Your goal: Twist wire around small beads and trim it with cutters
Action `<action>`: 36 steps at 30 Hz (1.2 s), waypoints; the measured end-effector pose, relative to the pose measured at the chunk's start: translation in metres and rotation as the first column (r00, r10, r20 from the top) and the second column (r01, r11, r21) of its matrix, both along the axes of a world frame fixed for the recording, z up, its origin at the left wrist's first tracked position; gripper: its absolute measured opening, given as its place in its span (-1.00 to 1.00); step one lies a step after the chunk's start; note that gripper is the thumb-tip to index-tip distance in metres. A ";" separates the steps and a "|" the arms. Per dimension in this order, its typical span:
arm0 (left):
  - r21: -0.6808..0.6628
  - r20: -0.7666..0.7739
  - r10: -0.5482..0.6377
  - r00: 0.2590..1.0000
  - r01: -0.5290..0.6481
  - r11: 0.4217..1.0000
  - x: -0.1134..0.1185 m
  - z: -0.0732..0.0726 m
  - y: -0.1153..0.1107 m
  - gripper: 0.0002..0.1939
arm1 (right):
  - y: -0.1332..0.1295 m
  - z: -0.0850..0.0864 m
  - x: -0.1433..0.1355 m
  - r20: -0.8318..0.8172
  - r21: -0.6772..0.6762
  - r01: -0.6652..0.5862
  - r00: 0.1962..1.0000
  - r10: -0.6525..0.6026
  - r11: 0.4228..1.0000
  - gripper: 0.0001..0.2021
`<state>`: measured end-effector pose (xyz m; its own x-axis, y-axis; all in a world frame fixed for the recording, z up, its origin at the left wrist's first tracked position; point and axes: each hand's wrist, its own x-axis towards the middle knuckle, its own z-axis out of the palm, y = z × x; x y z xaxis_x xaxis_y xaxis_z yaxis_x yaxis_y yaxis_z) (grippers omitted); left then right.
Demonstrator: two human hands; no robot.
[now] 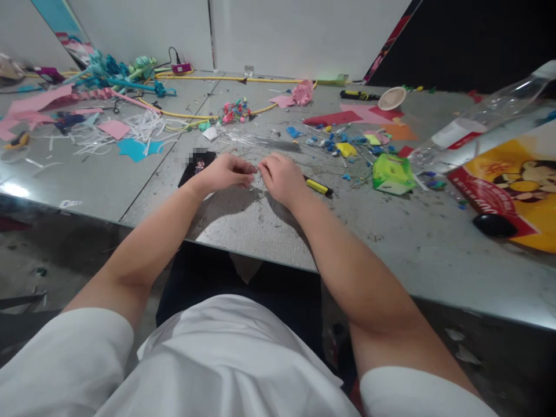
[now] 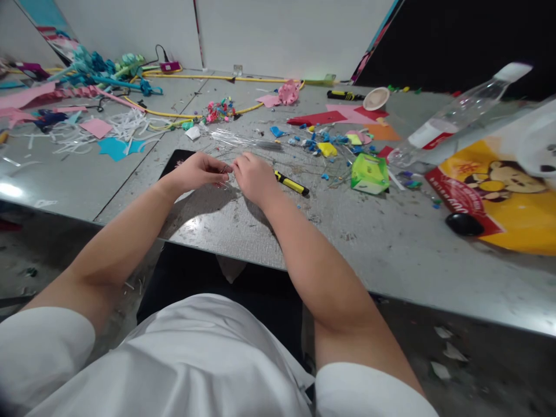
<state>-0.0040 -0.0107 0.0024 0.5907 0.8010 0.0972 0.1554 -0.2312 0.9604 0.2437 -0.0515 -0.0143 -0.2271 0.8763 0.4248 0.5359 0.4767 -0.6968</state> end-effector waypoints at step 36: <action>0.099 -0.046 -0.056 0.997 0.060 0.993 0.000 -0.008 0.011 -0.77 | 0.000 0.005 -0.006 -0.630 -0.609 -0.320 0.752 -0.197 0.726 -0.53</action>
